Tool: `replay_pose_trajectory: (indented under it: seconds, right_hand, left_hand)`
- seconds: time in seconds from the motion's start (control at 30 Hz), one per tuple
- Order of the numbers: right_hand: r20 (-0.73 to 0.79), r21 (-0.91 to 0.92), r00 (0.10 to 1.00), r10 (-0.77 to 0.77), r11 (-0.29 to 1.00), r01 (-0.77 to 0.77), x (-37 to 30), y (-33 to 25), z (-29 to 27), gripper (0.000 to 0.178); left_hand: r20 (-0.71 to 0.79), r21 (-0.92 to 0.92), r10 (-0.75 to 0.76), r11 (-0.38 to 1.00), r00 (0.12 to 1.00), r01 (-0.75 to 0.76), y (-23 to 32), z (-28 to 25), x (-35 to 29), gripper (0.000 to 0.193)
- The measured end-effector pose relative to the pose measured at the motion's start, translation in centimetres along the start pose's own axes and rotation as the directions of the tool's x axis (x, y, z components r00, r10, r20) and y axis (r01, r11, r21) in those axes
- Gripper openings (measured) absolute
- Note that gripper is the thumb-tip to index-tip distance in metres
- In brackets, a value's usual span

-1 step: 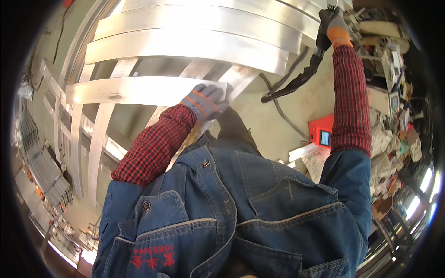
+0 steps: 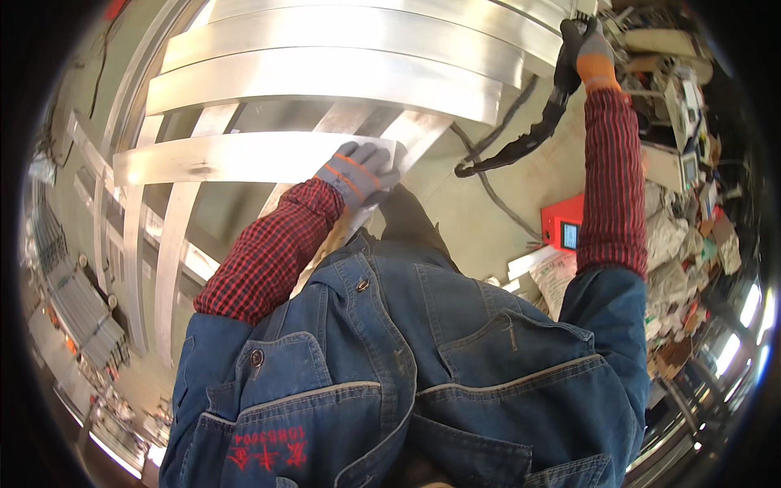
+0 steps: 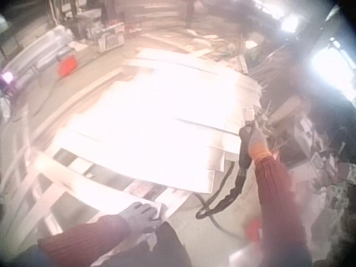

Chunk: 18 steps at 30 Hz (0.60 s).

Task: The person welds seams on a white metal frame using a handheld welding torch, then grinds the welded joints with an angle grinder. The person repositions the frame and continues welding and grinding along different seams.

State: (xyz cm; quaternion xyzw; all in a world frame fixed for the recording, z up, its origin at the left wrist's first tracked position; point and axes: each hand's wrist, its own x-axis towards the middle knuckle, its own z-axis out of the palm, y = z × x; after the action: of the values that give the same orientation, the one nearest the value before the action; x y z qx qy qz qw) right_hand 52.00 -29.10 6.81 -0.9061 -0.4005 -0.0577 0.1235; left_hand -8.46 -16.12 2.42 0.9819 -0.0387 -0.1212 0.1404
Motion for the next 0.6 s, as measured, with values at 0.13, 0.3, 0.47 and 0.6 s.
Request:
replay_pose_trajectory:
  seconds: [0.13,0.3,0.47,0.6]
  right_hand:
    - [0.053,0.625,0.972,0.228,0.752,-0.211,-18.3,-9.3,-12.4,0.046]
    - [-0.082,0.569,0.956,0.28,0.801,-0.186,-37.5,-22.7,-17.8,0.019]
    - [0.232,0.801,0.904,0.358,0.458,-0.386,-46.5,-30.9,-18.9,0.015]
    - [0.358,0.835,0.875,0.325,0.308,-0.456,-47.3,-33.0,-17.4,0.027]
  left_hand:
    - [-0.114,0.037,0.016,0.999,0.993,-0.012,0.1,0.3,-0.1,0.045]
    - [-0.177,0.082,0.051,0.996,0.983,-0.037,0.2,0.3,-0.1,0.042]
    - [-0.189,0.119,0.043,0.993,0.981,-0.021,0.3,0.2,-0.2,0.041]
    - [-0.222,0.12,0.063,0.992,0.973,-0.036,0.3,0.3,-0.1,0.041]
